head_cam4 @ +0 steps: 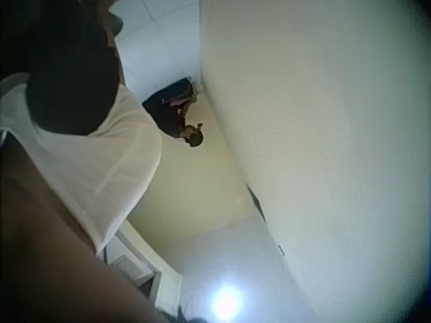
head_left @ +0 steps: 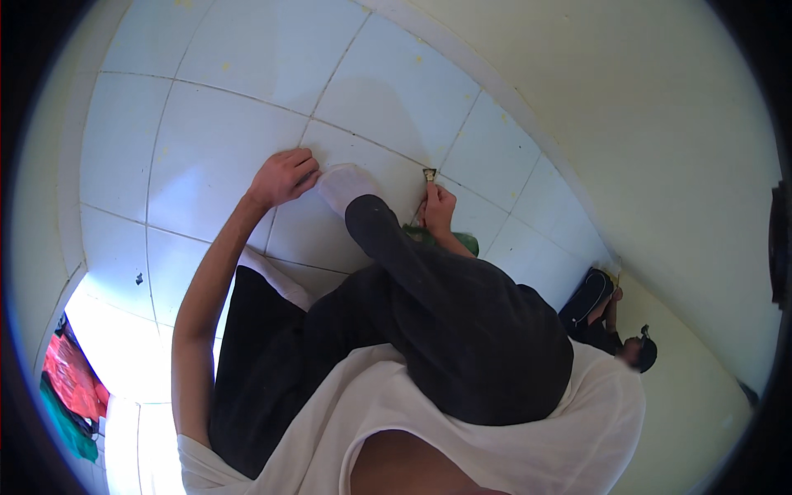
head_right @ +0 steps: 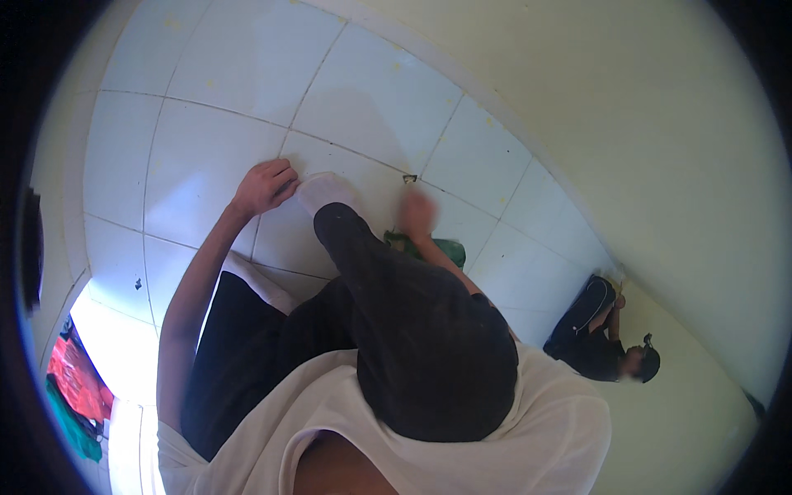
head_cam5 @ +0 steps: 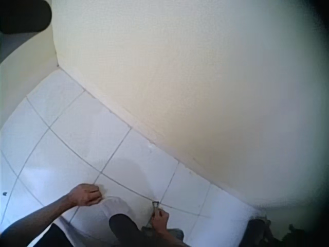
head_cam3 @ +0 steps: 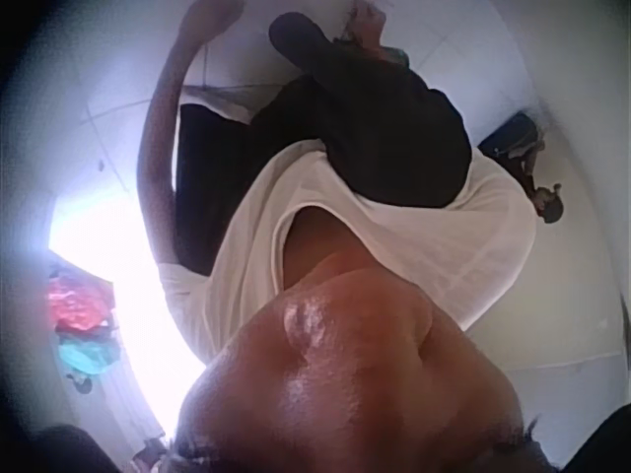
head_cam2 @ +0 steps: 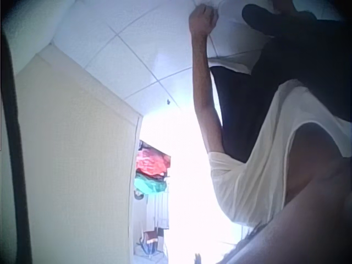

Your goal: The person applies grout to tile joints on the floor using a small spatula and wipes the surface with a cloth.

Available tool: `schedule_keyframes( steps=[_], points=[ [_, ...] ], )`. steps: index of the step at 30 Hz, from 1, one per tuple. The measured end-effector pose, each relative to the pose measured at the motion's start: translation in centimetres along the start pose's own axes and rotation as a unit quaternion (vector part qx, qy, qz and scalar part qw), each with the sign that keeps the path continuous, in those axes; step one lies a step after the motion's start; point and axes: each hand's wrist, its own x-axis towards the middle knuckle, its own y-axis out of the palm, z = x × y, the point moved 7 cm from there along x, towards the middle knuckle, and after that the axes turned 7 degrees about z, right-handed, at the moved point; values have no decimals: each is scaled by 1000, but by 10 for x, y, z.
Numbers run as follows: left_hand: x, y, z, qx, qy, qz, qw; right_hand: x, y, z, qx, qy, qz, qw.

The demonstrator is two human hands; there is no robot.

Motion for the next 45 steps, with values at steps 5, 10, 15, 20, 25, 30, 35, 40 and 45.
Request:
schedule_keyframes(
  steps=[5, 10, 15, 20, 25, 30, 35, 40, 45],
  points=[
    [4, -2, -2, -13, 4, 5, 1000, 11, -6, -23, -34, -76, -83, 993],
    [3, -5, -4, -9, 2, 16, 1000, 7, 3, -11, 6, -92, -77, 993],
    [7, -3, -6, -18, 8, 20, 1000, 4, -2, -12, -58, -169, -133, 975],
    [2, -1, -5, -22, 5, 18, 1000, -2, -5, -15, -104, -180, -174, 962],
    [13, -1, -11, -6, 15, 34, 999, -8, -9, -6, -124, -208, -202, 949],
    [15, 5, -8, 27, -46, 53, 997, -17, 3, 18, -189, -252, -220, 923],
    [38, 24, -27, -117, -132, 56, 983, -18, -4, 12, -171, -241, -232, 927],
    [60, 73, -102, -183, 78, 151, 968, -18, -5, 7, -74, -210, -251, 942],
    [32, 135, -137, -127, 201, 296, 925, -13, -4, -7, -12, -219, -229, 948]
  ],
)
